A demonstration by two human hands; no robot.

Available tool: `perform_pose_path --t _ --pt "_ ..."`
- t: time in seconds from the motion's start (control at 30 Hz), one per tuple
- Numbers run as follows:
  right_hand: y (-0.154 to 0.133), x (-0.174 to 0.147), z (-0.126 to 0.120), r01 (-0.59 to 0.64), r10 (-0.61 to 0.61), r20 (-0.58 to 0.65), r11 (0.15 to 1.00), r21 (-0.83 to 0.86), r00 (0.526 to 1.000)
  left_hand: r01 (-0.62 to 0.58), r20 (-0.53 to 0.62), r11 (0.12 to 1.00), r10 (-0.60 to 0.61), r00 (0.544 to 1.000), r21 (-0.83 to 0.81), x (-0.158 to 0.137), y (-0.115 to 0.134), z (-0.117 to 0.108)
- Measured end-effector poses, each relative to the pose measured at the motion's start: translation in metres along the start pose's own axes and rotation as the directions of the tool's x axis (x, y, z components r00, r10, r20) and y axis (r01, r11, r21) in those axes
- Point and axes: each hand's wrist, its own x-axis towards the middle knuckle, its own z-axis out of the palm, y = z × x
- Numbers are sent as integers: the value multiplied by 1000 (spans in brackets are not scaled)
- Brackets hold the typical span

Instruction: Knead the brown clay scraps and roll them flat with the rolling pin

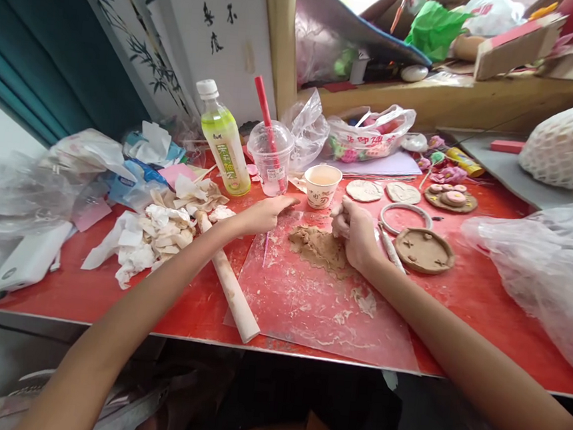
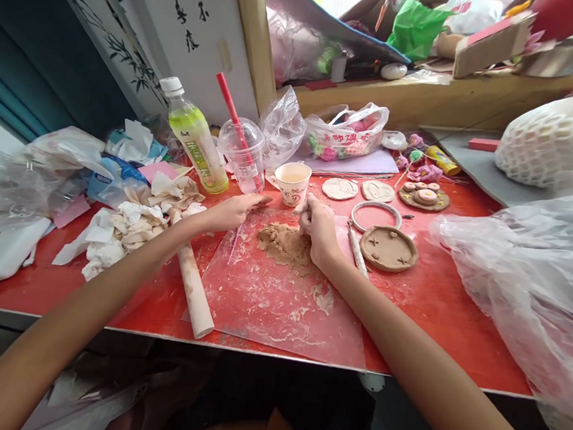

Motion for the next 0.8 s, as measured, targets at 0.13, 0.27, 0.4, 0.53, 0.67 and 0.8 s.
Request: perform_pose_path --t 0.13,0.27,0.4,0.53,0.67,0.8 --pt "-4 0 -2 -22 22 13 1000 -13 1000 34 -69 999 -31 997 42 8 -1 -3" --pt "-12 -1 -2 -16 20 46 998 -68 999 50 -12 993 -49 999 111 19 2 -12" --pt "-18 0 -4 -44 48 41 995 -90 998 38 39 974 -48 998 224 20 13 -16" --pt "-16 4 -10 -75 77 32 995 -67 996 52 61 988 -61 996 147 6 19 -16" --pt "-13 7 -14 -81 82 28 996 -46 996 0 -66 999 3 998 50 -3 7 -14" --pt "-13 6 -13 -103 105 16 992 -75 994 58 -131 986 -38 991 155 0 -13 -10"
